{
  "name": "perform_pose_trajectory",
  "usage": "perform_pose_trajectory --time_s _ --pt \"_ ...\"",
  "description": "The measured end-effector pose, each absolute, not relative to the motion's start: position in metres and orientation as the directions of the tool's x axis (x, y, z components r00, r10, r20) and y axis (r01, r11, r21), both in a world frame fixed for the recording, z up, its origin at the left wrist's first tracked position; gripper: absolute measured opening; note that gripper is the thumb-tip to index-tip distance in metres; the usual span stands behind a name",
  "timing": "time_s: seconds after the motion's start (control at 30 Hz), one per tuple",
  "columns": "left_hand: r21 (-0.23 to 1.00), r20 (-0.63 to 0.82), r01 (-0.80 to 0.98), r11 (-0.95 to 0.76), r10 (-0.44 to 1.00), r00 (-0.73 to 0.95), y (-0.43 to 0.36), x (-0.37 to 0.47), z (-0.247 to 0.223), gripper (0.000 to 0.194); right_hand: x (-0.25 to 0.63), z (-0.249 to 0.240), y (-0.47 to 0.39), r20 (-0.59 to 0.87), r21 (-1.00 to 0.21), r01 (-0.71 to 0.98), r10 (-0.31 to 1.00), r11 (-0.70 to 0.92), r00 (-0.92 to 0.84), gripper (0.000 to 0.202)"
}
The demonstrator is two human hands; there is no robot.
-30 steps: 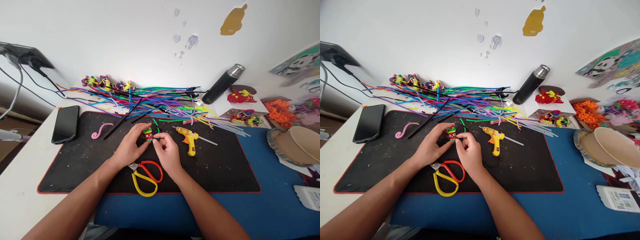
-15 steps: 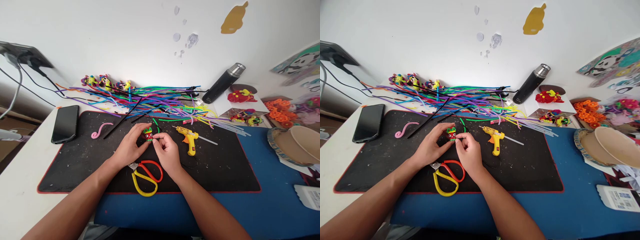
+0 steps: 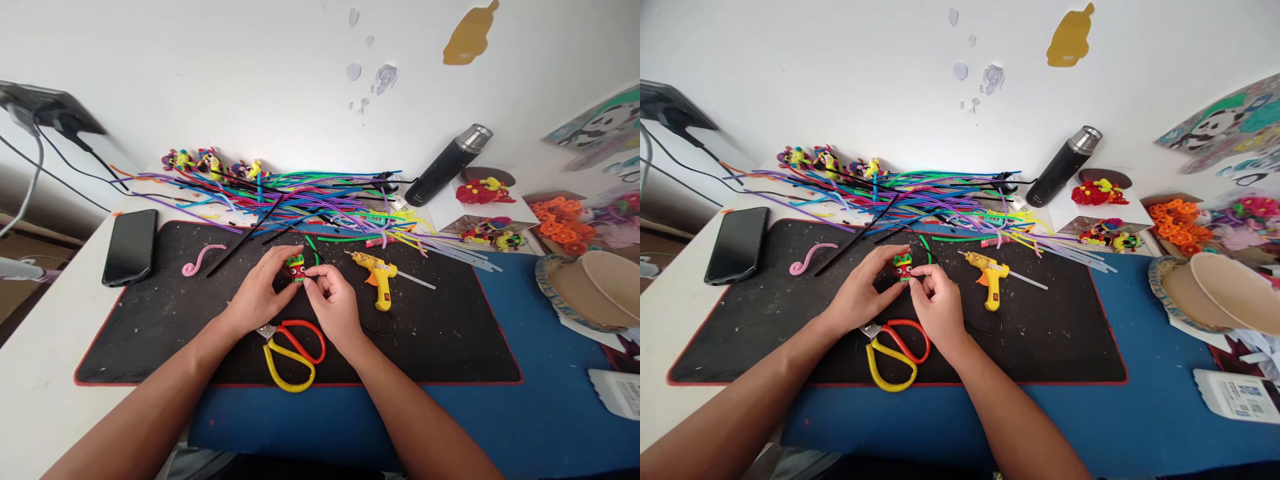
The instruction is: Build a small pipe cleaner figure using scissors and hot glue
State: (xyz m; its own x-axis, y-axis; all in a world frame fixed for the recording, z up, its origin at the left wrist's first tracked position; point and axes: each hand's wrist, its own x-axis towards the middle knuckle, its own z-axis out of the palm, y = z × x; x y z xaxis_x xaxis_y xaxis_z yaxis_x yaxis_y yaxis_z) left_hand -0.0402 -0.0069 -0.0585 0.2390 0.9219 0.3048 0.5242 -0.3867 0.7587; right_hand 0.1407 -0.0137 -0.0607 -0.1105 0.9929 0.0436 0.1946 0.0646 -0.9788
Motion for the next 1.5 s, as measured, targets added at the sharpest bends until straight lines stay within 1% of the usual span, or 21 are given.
perform_pose_trajectory --time_s 0.27,0.47,0.83,1.1,1.3,1.5 --pt "0.756 0.294 0.536 -0.377 0.926 0.237 -0.0071 -0.0401 -0.0585 0.053 0.1408 -0.0627 -0.0139 0.044 -0.973 0.221 0.993 0.069 -0.114 0.012" --pt "0.756 0.294 0.535 -0.377 0.926 0.237 -0.0072 -0.0395 -0.0578 0.053 0.1405 -0.0602 -0.0137 0.057 -0.976 0.203 0.992 0.078 -0.11 0.01" --pt "0.759 0.293 0.533 -0.375 0.927 0.235 -0.0078 -0.0399 -0.058 0.053 0.1406 -0.0618 -0.0147 0.045 -0.973 0.219 0.993 0.068 -0.109 0.012" --pt "0.77 0.283 0.525 -0.363 0.931 0.229 -0.0078 -0.0397 -0.0587 0.054 0.1417 -0.064 -0.0152 0.049 -0.981 0.18 0.993 0.069 -0.111 0.014" --pt "0.769 0.295 0.521 -0.37 0.929 0.226 -0.0073 -0.039 -0.0569 0.052 0.1425 -0.0658 -0.016 0.017 -0.989 0.143 0.995 0.03 -0.094 0.016" --pt "0.772 0.29 0.52 -0.366 0.93 0.224 -0.0077 -0.039 -0.0565 0.051 0.1426 -0.0632 -0.0161 0.02 -0.989 0.145 0.994 0.036 -0.105 0.016"
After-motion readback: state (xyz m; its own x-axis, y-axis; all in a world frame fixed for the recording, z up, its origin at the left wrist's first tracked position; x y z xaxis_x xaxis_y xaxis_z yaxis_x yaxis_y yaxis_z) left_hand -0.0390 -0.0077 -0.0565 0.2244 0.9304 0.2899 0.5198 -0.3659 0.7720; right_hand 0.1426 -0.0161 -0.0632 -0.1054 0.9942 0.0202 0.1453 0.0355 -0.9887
